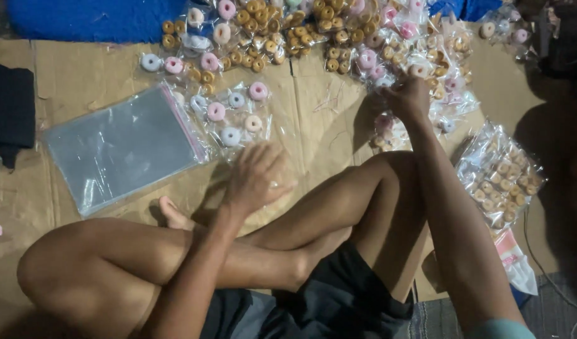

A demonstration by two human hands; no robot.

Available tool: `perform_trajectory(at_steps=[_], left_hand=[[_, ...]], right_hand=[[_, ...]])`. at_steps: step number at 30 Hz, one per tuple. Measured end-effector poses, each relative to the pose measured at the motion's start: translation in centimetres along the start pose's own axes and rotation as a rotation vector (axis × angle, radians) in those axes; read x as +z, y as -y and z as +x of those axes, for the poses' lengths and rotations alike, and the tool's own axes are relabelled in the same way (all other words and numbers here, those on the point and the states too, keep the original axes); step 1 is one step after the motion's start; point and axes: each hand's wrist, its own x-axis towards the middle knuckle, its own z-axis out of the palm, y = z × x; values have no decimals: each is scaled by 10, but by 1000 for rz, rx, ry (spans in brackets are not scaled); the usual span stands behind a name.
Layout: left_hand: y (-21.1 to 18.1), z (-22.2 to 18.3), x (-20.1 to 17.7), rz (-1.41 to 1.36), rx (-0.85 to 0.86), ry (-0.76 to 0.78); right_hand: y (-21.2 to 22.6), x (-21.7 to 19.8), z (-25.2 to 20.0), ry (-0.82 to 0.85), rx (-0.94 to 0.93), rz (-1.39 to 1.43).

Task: The person picks up small donut-shaped items from a pile, places them individually into plastic bags, and then stacks the bags on the floor.

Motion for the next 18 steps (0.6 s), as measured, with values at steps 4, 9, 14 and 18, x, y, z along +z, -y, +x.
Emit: perform_trajectory(at_steps=[4, 9, 14, 18], left_hand=[[-5, -19, 13, 111, -49, 190], [-9, -14, -6, 150, -46, 213], [-9, -6, -15, -8, -223, 415], [-3, -8, -10, 12, -208, 363]], right_hand=[[-39, 23, 19, -21, -9, 66], [50, -23, -30, -184, 229, 241], [145, -50, -128, 7, -157, 746], [205, -39, -195, 272, -115, 708]])
